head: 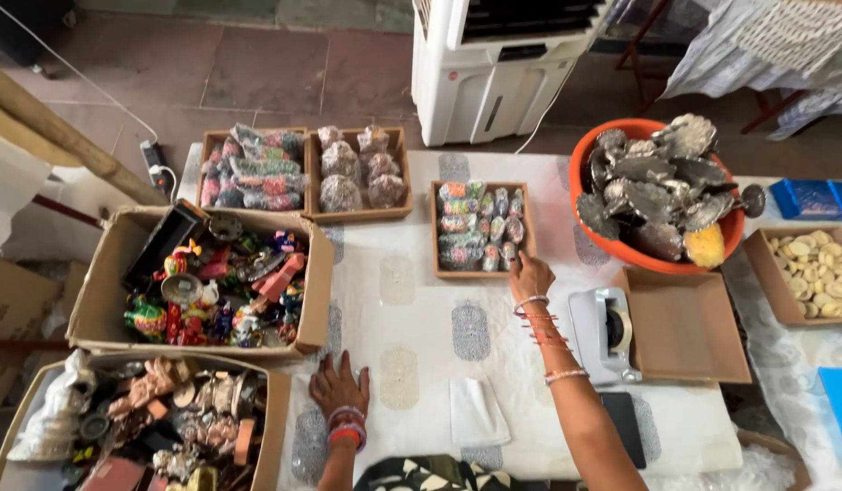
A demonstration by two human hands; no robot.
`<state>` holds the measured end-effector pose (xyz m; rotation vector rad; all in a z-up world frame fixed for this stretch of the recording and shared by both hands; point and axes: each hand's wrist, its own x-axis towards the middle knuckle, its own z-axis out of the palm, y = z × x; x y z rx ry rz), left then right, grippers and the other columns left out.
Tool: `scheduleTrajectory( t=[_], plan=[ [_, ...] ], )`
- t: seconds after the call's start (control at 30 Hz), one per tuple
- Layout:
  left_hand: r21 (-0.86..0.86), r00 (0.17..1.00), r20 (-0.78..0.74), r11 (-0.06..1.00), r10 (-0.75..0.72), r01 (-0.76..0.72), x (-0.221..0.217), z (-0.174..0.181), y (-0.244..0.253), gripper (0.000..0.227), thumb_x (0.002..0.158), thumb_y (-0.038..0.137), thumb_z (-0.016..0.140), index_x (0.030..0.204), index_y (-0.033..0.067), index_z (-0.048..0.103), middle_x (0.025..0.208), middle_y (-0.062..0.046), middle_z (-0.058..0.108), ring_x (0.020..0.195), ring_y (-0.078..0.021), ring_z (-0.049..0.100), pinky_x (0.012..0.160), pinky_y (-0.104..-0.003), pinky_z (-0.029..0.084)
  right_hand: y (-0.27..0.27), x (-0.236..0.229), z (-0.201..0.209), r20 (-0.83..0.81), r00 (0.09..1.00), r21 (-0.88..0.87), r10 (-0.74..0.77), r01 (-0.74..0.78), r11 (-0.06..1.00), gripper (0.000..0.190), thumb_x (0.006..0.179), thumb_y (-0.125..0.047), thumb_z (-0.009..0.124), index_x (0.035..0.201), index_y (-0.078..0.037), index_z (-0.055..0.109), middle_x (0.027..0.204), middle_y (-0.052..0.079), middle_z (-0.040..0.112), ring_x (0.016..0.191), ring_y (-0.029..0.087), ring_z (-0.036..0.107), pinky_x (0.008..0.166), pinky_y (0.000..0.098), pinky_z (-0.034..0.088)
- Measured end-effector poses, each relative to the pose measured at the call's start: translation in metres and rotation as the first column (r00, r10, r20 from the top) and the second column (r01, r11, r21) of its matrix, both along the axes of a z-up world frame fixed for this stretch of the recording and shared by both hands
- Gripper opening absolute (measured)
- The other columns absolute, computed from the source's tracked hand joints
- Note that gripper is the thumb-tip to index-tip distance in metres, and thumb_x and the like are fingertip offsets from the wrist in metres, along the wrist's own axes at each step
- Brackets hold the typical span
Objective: Packaging small decorative figurines and trinkets into individual plastic bags.
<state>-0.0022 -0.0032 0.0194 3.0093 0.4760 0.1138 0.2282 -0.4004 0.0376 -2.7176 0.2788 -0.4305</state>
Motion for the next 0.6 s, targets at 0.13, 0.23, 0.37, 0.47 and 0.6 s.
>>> scheduleTrajectory(
  t=[0.13, 0.23, 0.37, 0.47, 0.6],
  plan=[
    [0.010, 0.995, -0.095, 1.000, 0.017, -0.016, 0.010, 0.001, 0.003, 0.064, 0.093, 0.060, 0.050, 0.147, 0.0243, 0.046, 0.152, -0.012, 0.042, 0.141, -0.0273, 0.038, 0.121, -0.050, 0.022, -0.010, 0.042, -0.043, -0.149, 0.988, -0.086, -0.035, 0.022, 0.996, 0.027, 0.097, -0.034, 0.061, 0.093, -0.010, 0.074, 0.093, 0.013, 0.073, 0.093, 0.033, 0.068, 0.090, 0.0532, 0.042],
    [0.003, 0.985, -0.171, 1.000, 0.024, -0.024, 0.011, 0.001, 0.004, 0.065, 0.093, 0.061, 0.048, 0.148, 0.0257, 0.044, 0.152, -0.012, 0.040, 0.142, -0.0267, 0.036, 0.119, -0.051, 0.020, -0.013, 0.049, -0.073, -0.114, 0.993, -0.130, -0.025, 0.010, 0.991, 0.020, 0.091, -0.027, 0.061, 0.085, -0.011, 0.073, 0.088, 0.012, 0.074, 0.092, 0.030, 0.068, 0.093, 0.0523, 0.040],
    [0.012, 0.972, -0.235, 1.000, 0.030, -0.028, 0.012, 0.001, 0.003, 0.066, 0.094, 0.062, 0.044, 0.150, 0.0263, 0.041, 0.153, -0.011, 0.038, 0.144, -0.0259, 0.034, 0.120, -0.051, 0.020, -0.004, 0.047, -0.074, -0.178, 0.981, -0.209, -0.072, 0.034, 0.977, 0.021, 0.094, -0.029, 0.060, 0.091, -0.014, 0.075, 0.085, 0.012, 0.074, 0.093, 0.031, 0.069, 0.098, 0.0509, 0.038],
    [0.028, 0.967, -0.254, 0.999, 0.036, -0.030, 0.012, 0.001, 0.003, 0.067, 0.095, 0.062, 0.041, 0.151, 0.0265, 0.040, 0.154, -0.011, 0.037, 0.145, -0.0256, 0.034, 0.121, -0.050, 0.019, 0.001, 0.046, -0.076, -0.122, 0.989, -0.211, -0.081, 0.054, 0.976, 0.022, 0.093, -0.030, 0.060, 0.093, -0.013, 0.076, 0.085, 0.012, 0.076, 0.095, 0.031, 0.068, 0.102, 0.0509, 0.036],
    [0.020, 0.964, -0.265, 1.000, 0.027, -0.023, 0.013, 0.001, 0.003, 0.066, 0.096, 0.062, 0.040, 0.152, 0.0262, 0.039, 0.155, -0.012, 0.035, 0.143, -0.0262, 0.033, 0.120, -0.051, 0.019, 0.002, 0.044, -0.070, -0.209, 0.974, -0.185, -0.088, 0.049, 0.982, 0.028, 0.099, -0.032, 0.054, 0.105, -0.013, 0.074, 0.090, 0.013, 0.076, 0.092, 0.032, 0.070, 0.108, 0.0542, 0.033]
  ],
)
